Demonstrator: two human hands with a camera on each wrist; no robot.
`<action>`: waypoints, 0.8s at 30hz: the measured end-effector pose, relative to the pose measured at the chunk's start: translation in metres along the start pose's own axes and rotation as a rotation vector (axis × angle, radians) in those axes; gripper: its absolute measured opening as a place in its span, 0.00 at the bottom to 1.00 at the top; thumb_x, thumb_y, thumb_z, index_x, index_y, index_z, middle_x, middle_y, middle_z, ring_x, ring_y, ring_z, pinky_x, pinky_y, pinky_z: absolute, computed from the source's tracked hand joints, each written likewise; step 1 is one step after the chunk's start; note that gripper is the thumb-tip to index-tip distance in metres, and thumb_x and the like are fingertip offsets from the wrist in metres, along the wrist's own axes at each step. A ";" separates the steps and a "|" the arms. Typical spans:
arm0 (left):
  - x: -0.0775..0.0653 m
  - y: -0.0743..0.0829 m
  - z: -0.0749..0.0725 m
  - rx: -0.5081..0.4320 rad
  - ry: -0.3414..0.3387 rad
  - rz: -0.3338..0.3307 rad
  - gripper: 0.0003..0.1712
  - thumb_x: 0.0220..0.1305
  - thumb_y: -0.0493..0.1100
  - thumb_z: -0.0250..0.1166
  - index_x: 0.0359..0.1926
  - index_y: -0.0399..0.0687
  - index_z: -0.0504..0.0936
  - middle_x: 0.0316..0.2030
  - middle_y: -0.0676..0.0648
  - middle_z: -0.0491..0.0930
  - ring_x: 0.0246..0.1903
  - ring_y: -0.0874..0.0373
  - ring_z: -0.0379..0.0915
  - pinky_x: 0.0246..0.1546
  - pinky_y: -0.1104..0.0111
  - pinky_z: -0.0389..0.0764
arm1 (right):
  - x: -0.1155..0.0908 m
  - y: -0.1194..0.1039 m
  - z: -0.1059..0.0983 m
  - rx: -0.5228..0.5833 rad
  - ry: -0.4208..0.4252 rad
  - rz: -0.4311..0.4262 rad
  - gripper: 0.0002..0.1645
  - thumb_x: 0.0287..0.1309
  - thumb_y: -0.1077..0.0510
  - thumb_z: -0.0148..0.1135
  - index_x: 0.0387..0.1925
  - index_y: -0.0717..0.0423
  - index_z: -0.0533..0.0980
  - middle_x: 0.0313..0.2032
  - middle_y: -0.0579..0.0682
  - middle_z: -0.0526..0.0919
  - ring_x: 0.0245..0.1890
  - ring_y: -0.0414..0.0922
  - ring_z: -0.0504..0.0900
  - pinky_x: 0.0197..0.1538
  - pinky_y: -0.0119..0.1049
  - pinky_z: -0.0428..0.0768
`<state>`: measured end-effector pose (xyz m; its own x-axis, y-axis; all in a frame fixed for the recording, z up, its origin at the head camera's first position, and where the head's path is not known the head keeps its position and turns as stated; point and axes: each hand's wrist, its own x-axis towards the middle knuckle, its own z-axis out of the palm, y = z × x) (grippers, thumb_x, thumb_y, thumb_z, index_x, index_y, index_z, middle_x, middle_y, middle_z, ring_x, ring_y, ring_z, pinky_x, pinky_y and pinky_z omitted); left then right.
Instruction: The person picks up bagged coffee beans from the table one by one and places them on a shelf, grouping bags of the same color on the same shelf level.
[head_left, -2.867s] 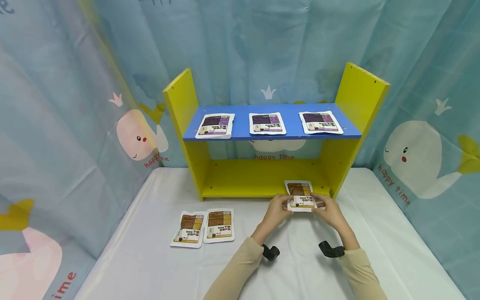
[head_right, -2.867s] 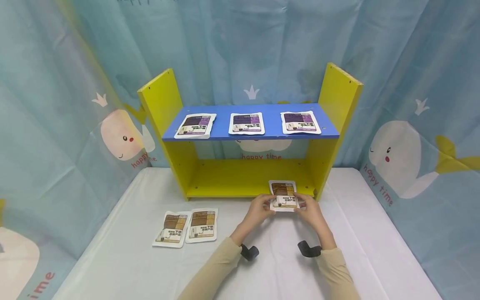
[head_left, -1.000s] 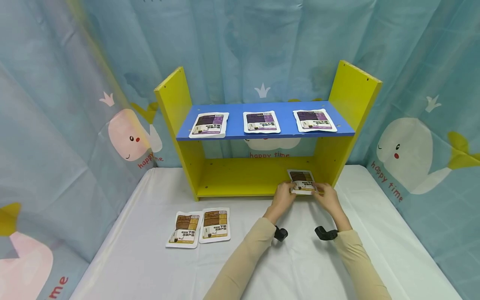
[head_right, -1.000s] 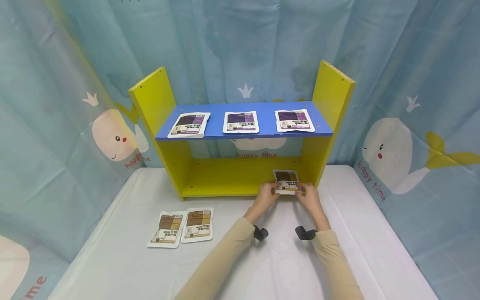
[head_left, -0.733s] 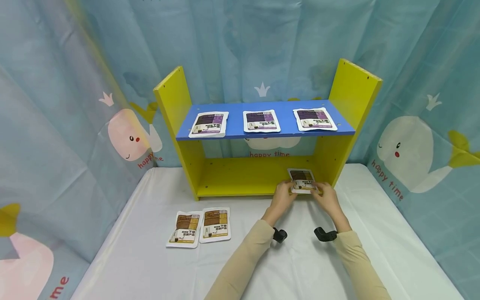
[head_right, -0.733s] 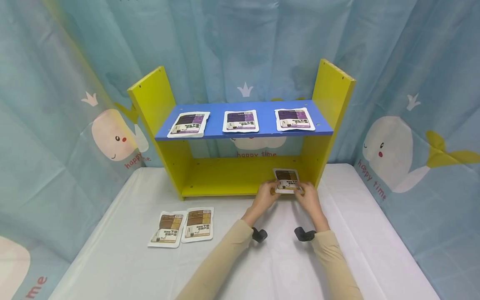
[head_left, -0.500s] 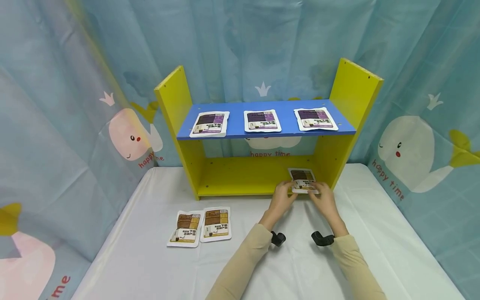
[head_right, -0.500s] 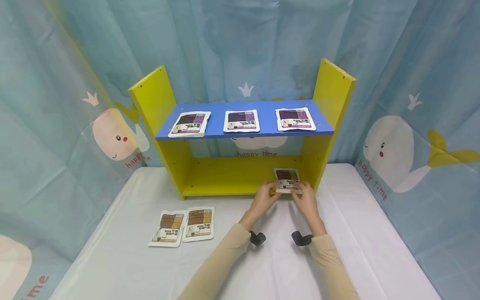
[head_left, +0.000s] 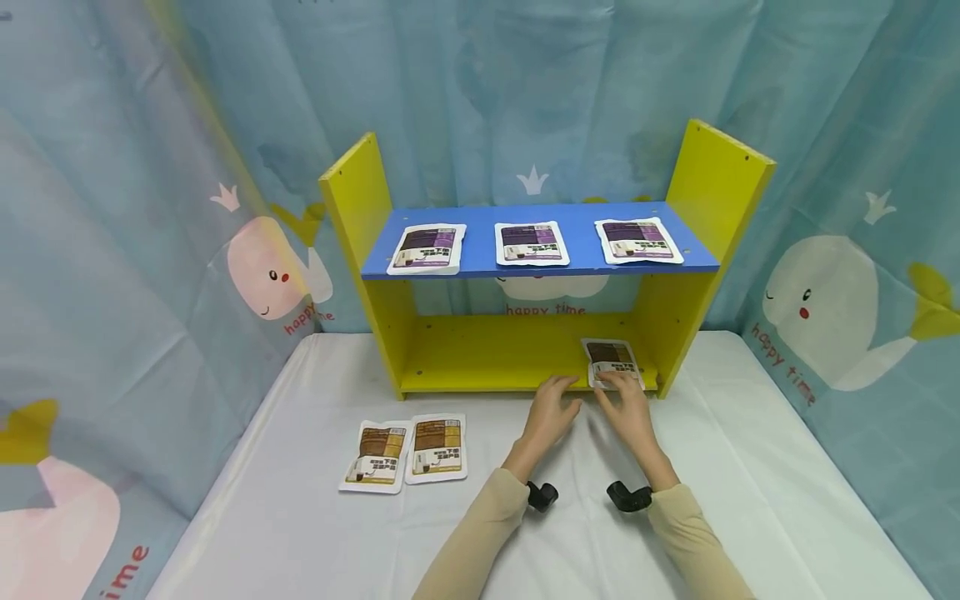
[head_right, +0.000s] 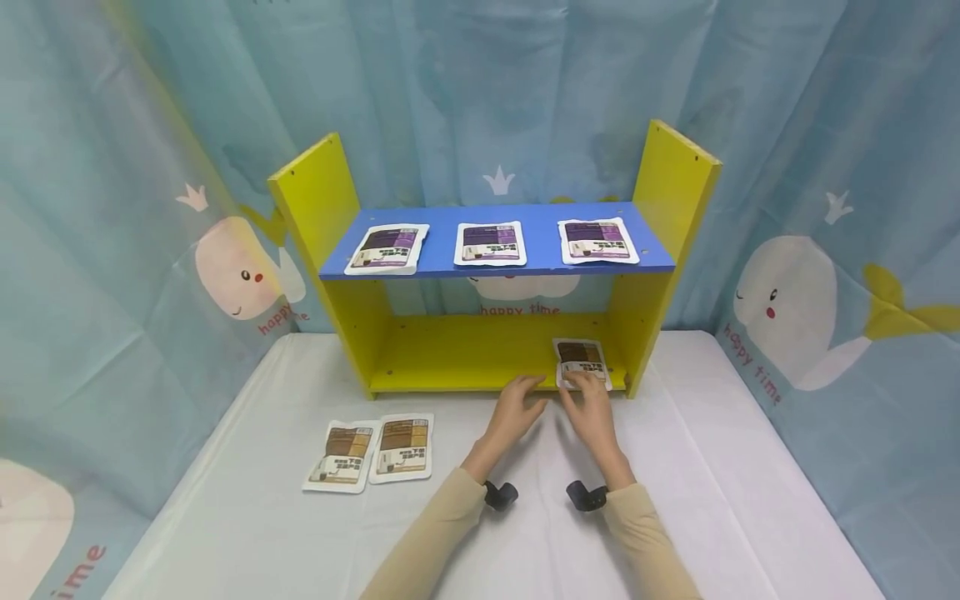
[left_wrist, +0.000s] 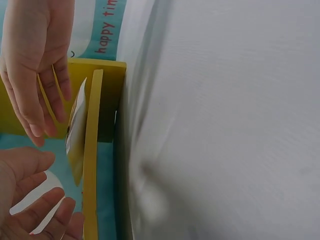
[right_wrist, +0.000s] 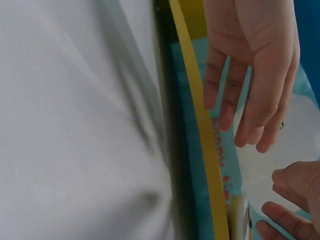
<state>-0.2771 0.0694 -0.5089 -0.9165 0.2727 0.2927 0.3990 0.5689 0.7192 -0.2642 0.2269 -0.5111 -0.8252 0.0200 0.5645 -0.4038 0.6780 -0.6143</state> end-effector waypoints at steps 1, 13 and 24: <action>-0.002 -0.002 -0.001 -0.002 0.001 -0.001 0.24 0.61 0.41 0.62 0.59 0.49 0.74 0.55 0.47 0.74 0.54 0.51 0.69 0.51 0.63 0.76 | -0.001 -0.002 0.002 0.007 -0.002 -0.002 0.17 0.52 0.64 0.65 0.46 0.65 0.78 0.46 0.63 0.77 0.49 0.60 0.74 0.51 0.57 0.72; -0.025 -0.021 -0.019 0.044 0.016 0.013 0.22 0.62 0.42 0.61 0.57 0.49 0.75 0.54 0.46 0.74 0.53 0.50 0.69 0.49 0.61 0.77 | -0.016 -0.012 0.024 0.098 -0.070 0.039 0.17 0.54 0.64 0.64 0.47 0.62 0.78 0.43 0.60 0.79 0.44 0.55 0.77 0.39 0.50 0.79; -0.045 -0.041 -0.042 0.085 0.004 -0.010 0.21 0.60 0.41 0.63 0.56 0.48 0.76 0.54 0.45 0.75 0.52 0.48 0.70 0.48 0.60 0.78 | -0.028 -0.022 0.056 0.141 -0.149 -0.020 0.15 0.55 0.64 0.63 0.46 0.60 0.78 0.41 0.58 0.79 0.39 0.55 0.79 0.37 0.48 0.81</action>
<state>-0.2536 0.0014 -0.5251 -0.9207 0.2636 0.2879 0.3903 0.6359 0.6659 -0.2541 0.1699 -0.5441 -0.8615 -0.1082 0.4961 -0.4632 0.5675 -0.6807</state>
